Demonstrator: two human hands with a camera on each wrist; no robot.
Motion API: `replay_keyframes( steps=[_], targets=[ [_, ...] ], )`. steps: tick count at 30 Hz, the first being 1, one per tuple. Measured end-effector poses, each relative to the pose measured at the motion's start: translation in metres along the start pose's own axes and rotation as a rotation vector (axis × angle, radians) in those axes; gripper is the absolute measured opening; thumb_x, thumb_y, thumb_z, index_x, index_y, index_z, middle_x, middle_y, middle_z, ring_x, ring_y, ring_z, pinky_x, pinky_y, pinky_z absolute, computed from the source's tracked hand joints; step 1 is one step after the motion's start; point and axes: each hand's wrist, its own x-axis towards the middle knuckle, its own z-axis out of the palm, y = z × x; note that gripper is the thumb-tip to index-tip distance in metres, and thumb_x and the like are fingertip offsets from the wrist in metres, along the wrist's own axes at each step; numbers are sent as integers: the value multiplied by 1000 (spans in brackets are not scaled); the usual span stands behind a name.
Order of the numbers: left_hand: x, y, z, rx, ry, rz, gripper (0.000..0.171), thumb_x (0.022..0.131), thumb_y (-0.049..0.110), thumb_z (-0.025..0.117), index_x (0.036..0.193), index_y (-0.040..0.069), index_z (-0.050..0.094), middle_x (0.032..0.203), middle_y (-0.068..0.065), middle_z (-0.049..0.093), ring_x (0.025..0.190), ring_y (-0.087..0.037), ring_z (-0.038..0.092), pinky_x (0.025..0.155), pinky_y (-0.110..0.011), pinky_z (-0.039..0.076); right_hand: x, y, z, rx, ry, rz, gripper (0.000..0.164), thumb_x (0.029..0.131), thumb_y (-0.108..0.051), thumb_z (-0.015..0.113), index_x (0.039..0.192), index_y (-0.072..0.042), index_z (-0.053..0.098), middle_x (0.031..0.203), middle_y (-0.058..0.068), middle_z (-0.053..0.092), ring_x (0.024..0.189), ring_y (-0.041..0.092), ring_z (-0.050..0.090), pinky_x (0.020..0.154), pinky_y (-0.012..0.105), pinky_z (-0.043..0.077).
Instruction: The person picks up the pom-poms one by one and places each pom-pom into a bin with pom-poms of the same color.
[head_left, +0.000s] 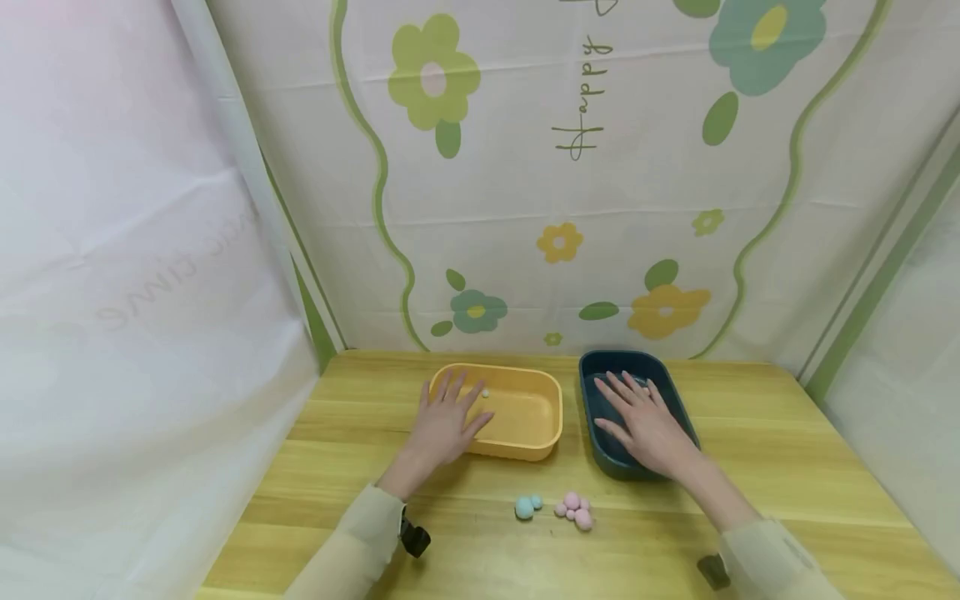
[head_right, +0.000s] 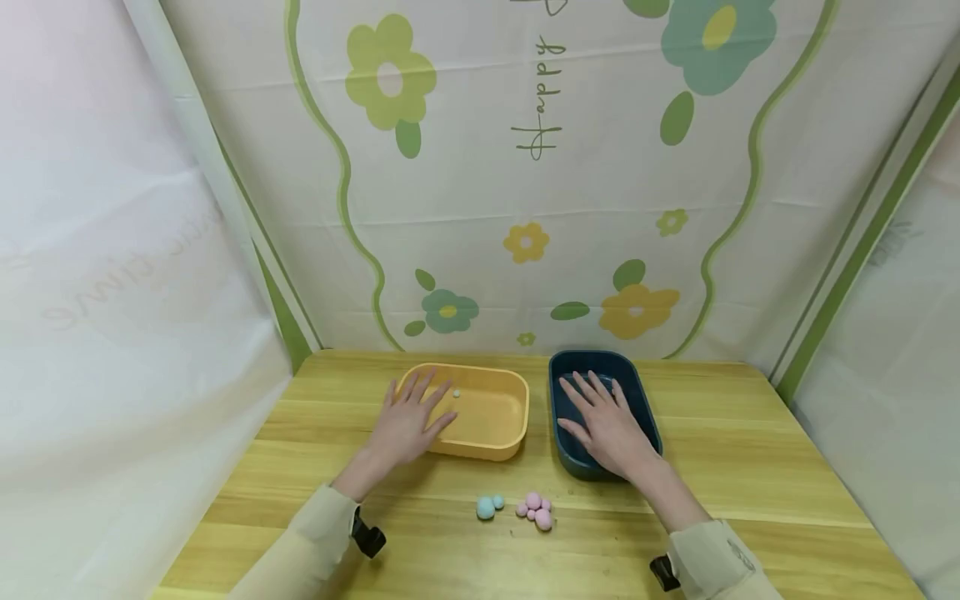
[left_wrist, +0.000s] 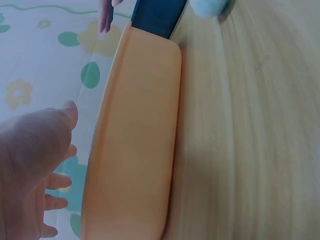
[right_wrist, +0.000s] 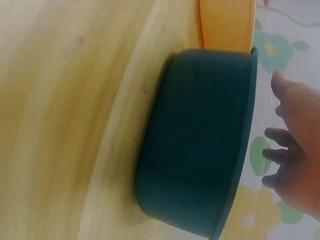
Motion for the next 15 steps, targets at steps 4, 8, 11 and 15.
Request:
replay_keyframes(
  steps=[4, 8, 11, 15],
  targets=[
    [-7, -8, 3, -6, 8, -17, 68, 114, 60, 45, 171, 23, 43, 180, -17, 32, 170, -45, 23, 133, -78, 17, -5, -8, 1, 78, 7, -20, 73, 108, -35, 70, 170, -8, 40, 172, 22, 46, 162, 53, 36, 129, 80, 24],
    [-14, -14, 3, -9, 8, -37, 70, 114, 60, 45, 172, 22, 40, 182, -19, 28, 170, -47, 22, 135, -77, 15, -11, -19, 3, 143, 26, -54, 75, 107, -31, 72, 171, -9, 39, 172, 17, 49, 161, 50, 39, 131, 76, 24],
    [-20, -19, 3, -11, 16, -49, 71, 114, 60, 46, 172, 21, 39, 182, -19, 25, 170, -48, 21, 136, -76, 13, -15, -27, 6, 161, 68, -101, 75, 106, -29, 74, 170, -8, 41, 170, 16, 51, 159, 48, 44, 135, 68, 25],
    [-26, -25, 4, -8, 25, -69, 72, 113, 61, 47, 172, 20, 38, 182, -20, 24, 169, -49, 23, 136, -75, 15, -19, -39, 10, 168, 131, -170, 74, 102, -26, 78, 167, -7, 46, 166, 15, 56, 154, 46, 51, 143, 38, 12]
  ],
)
